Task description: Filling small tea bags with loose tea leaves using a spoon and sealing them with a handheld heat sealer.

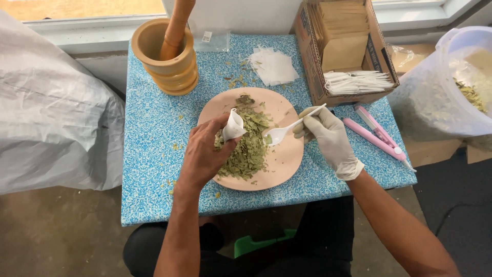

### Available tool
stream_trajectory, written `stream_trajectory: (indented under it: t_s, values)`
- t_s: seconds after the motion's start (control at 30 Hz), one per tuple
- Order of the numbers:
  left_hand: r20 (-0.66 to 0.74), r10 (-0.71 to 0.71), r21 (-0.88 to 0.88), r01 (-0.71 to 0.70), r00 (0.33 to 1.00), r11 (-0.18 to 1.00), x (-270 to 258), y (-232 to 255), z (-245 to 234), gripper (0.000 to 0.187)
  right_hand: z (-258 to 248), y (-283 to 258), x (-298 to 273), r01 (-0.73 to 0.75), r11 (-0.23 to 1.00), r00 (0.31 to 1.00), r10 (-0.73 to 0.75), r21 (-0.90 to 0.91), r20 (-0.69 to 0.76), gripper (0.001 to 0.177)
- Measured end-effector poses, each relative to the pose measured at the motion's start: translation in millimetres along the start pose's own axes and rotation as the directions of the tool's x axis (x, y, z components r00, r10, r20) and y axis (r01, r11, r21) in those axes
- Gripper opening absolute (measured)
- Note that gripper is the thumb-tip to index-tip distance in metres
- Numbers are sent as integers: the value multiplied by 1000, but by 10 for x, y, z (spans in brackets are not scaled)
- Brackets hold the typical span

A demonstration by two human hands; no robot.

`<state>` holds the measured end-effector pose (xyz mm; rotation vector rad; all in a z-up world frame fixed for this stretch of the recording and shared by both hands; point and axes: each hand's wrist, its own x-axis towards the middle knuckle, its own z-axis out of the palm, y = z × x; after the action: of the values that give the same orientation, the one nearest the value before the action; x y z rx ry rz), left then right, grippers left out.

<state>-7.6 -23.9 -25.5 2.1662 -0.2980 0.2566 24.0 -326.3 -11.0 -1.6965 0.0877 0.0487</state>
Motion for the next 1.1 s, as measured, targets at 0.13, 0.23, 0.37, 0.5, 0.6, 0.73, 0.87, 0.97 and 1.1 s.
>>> stream_trajectory:
  t_s: [0.13,0.23,0.37,0.5,0.6,0.73,0.87,0.97,1.1]
  values:
    - [25,-3,8,3,1000,1000,26,12,9,59,-65,-160,17,2,999,1000,-2,48,-4,15]
    - [33,-14,14,14,999,1000,7,-30,49,61,-88,-321,45,18,996,1000,-17,85,-19,17]
    - [44,34,8,-34,998,999,19,29,88,55,-60,-613,59,73,992,996,-66,101,-67,13]
    - [58,38,-18,-37,998,999,32,114,82,53,135,-872,-19,205,978,978,-206,50,22,13]
    - [61,42,-18,-41,997,999,-4,5,161,57,278,-952,-108,342,939,936,-337,-33,98,10]
    - [54,46,-10,-46,997,999,15,25,122,57,275,-941,-189,526,814,850,-508,-247,138,10]
    - [25,17,-9,-17,1000,1000,6,2,127,58,137,-786,-200,715,562,670,-721,-416,177,17]
    - [-11,-32,-55,32,999,998,15,56,104,60,132,-712,-277,732,242,568,-732,-636,376,13]
    - [-89,-62,-111,52,994,993,-6,46,96,62,177,-291,-269,738,-264,334,-657,-621,676,13]
